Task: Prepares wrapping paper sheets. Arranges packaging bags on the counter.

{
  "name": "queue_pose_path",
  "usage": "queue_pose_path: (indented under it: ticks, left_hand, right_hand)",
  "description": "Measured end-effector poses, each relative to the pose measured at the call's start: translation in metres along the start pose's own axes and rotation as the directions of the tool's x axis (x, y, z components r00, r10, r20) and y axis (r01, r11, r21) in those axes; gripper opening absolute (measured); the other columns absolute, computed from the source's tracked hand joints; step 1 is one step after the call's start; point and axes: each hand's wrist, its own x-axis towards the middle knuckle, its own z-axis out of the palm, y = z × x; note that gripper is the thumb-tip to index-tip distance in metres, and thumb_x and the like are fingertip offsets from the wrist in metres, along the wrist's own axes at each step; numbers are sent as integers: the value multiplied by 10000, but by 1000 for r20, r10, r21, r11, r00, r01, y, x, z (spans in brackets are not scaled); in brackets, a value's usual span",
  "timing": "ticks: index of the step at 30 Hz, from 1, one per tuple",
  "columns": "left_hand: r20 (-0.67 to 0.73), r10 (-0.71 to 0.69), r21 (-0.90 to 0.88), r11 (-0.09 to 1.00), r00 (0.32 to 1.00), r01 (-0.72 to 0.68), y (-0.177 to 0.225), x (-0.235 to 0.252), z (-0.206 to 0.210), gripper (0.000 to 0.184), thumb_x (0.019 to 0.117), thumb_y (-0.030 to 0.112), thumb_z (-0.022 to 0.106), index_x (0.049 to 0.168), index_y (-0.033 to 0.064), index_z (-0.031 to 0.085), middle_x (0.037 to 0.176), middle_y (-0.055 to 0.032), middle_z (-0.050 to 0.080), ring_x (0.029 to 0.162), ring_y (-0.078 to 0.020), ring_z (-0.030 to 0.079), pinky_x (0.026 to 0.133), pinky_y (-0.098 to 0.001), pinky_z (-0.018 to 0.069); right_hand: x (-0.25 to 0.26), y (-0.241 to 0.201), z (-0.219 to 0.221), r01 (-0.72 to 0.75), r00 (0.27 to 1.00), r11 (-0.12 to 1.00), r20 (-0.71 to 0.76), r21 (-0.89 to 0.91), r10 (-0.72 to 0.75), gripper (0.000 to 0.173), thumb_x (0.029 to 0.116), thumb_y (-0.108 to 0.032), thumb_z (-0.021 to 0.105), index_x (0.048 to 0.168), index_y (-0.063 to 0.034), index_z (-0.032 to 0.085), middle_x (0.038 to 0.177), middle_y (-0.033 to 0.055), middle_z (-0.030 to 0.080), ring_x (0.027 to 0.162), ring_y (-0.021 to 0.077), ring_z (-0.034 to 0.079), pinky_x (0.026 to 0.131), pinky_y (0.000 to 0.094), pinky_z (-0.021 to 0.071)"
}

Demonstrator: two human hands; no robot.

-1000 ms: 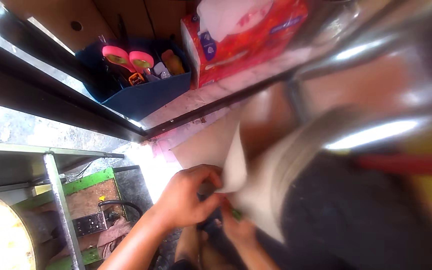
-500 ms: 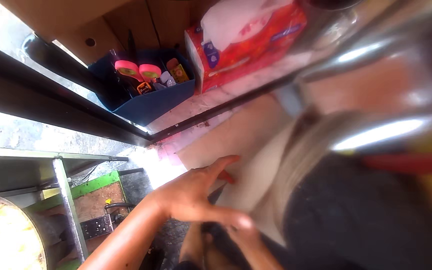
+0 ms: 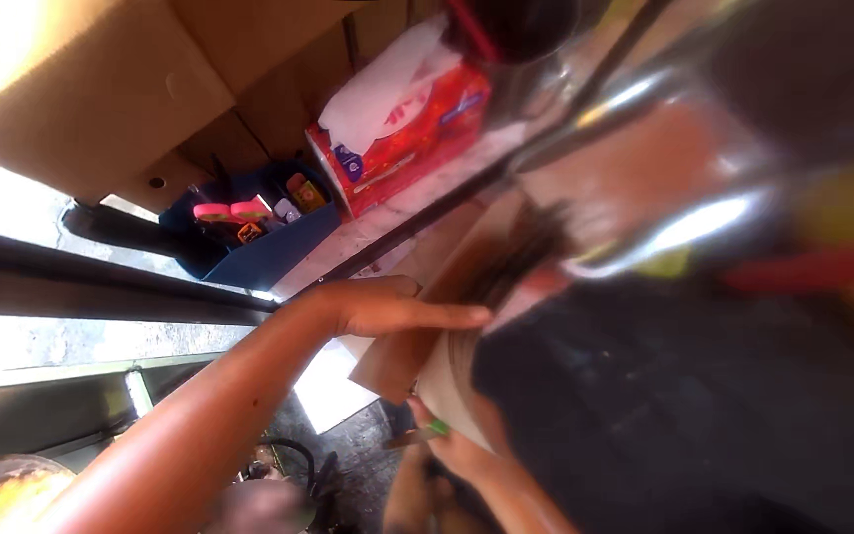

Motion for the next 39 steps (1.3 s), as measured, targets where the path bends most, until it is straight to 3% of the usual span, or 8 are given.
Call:
queue_pose_path:
  ticks: [3,7,12,16,19,26,33,39]
  left_hand:
    - [-55,23,72,997,998,-19,-3,1,2,630,967,668,533,1045,66,700,885,-45,748,827,-126,730,774,-348,618]
    - [-111,197,44,980,974,-193,-20,-4,1,550,1029,584,486,1199,97,676,994,-20,752,918,-92,724,844,-320,618]
    - [-173,208,-53,974,963,-220,-40,-19,-1,505,1092,466,359,1326,120,642,1168,-20,718,1092,-96,673,978,-321,558]
    - [-219,216,-15,974,952,-225,-58,-26,0,288,1059,149,468,1266,87,659,1043,-74,745,920,-162,728,813,-343,625]
    - [-261,194,26,981,946,-194,-61,-27,4,248,1053,72,497,1235,88,665,977,-72,756,841,-167,742,750,-335,639]
    - [-243,192,126,978,951,-166,-63,-23,-1,252,1049,88,493,1218,123,676,969,-28,745,867,-117,723,792,-312,619]
    - [-240,224,229,959,945,-169,-65,-25,-4,208,1035,120,499,1095,132,698,896,3,720,820,-91,691,739,-312,590]
    - [-241,178,219,968,954,-126,-61,-24,-2,206,1037,127,506,1119,139,695,921,9,725,841,-80,694,765,-309,594]
  right_hand:
    - [8,-12,-6,-20,1000,1000,-9,7,20,247,1002,-405,613,920,-196,716,947,-40,712,767,53,687,611,282,595]
    - [12,-16,-9,-48,999,999,24,12,48,254,1005,-414,603,946,-200,728,971,-26,716,766,78,692,605,315,596]
    - [15,-17,-13,-56,996,998,66,-8,56,237,991,-405,609,935,-202,717,965,-38,705,752,82,684,594,328,593]
    - [16,-15,-16,-57,994,998,96,-7,57,236,989,-415,608,930,-208,704,947,-45,694,761,79,681,602,328,593]
    - [17,-14,-16,-44,994,999,102,2,44,238,989,-413,605,916,-203,691,919,-40,686,750,79,677,591,324,587]
    - [17,-11,-13,-28,994,999,108,36,24,239,991,-402,605,895,-199,687,908,-43,685,765,64,674,606,306,583]
    - [17,-11,-13,-35,994,998,106,43,30,244,995,-403,602,877,-204,682,887,-50,677,747,53,663,596,298,573]
    - [19,-10,-12,-41,990,999,133,32,37,241,986,-413,603,889,-207,680,910,-48,681,764,64,668,609,310,578]
